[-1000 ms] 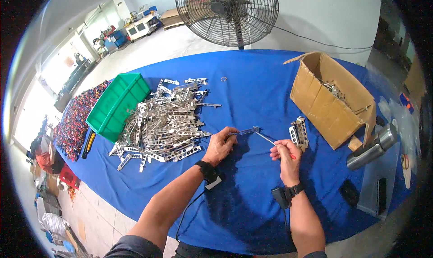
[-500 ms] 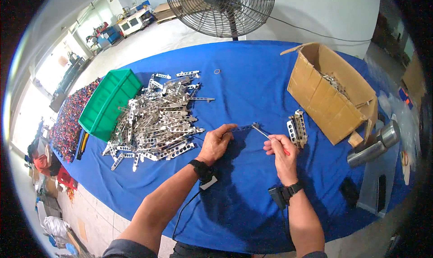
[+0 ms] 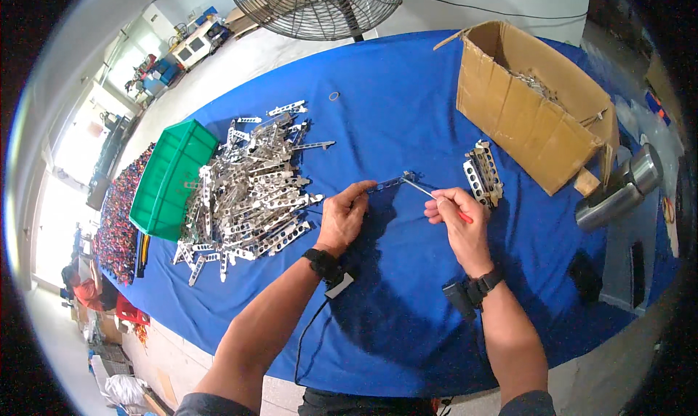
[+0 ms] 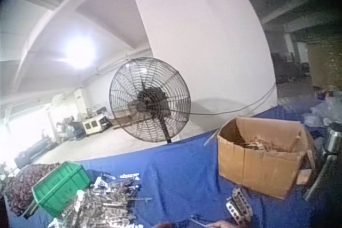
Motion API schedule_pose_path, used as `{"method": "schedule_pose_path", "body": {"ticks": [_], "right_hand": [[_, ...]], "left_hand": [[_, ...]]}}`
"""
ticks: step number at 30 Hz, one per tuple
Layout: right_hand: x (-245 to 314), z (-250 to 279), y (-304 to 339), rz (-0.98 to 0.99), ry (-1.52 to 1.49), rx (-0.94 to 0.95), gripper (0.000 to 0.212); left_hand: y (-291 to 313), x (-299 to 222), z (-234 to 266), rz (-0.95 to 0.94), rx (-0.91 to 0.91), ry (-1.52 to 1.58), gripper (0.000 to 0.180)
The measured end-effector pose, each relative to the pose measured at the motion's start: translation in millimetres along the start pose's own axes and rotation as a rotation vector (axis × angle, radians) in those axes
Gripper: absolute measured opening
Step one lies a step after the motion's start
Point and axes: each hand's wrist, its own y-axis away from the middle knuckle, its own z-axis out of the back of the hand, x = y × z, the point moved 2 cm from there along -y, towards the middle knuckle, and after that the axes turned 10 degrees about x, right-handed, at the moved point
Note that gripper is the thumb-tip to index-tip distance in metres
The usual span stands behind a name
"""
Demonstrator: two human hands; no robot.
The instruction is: The recorder uses a small manual tool to inspect or align components on metal brackets at an assembly workstation.
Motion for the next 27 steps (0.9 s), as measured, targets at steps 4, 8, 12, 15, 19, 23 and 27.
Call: {"method": "schedule_pose_path", "body": {"ticks": [4, 8, 12, 15, 19, 23, 27], "right_hand": [[3.0, 3.9, 1.1, -0.025, 0.01, 0.025, 0.02], [3.4, -0.2, -1.2, 0.002, -0.01, 0.037, 0.02], [-1.3, 3.3, -0.9, -0.029, -0.011, 0.066, 0.02], [-1.4, 4.2, 0.3, -0.042, 0.001, 0.03, 0.02], [3.6, 1.6, -0.4, -0.003, -0.027, 0.002, 0.02], [5.1, 1.4, 0.3, -0.021, -0.025, 0.011, 0.02], [1.6, 4.3, -0.1, -0.031, -0.022, 0.051, 0.02]], "left_hand": [[-0.3, -6.9, 0.1, -0.027, -0.001, -0.037, 0.027], [-1.0, -0.9, 0.6, 0.022, -0.004, -0.039, 0.028], [-1.5, -1.4, 1.2, 0.018, 0.001, -0.066, 0.028], [-0.8, -2.3, 0.0, -0.019, -0.006, -0.051, 0.028], [0.6, -4.5, -1.1, 0.001, -0.014, -0.057, 0.029], [-0.3, -4.9, -0.6, -0.006, -0.021, -0.072, 0.029], [0.1, -5.2, 0.2, 0.011, -0.011, -0.055, 0.029]]}}
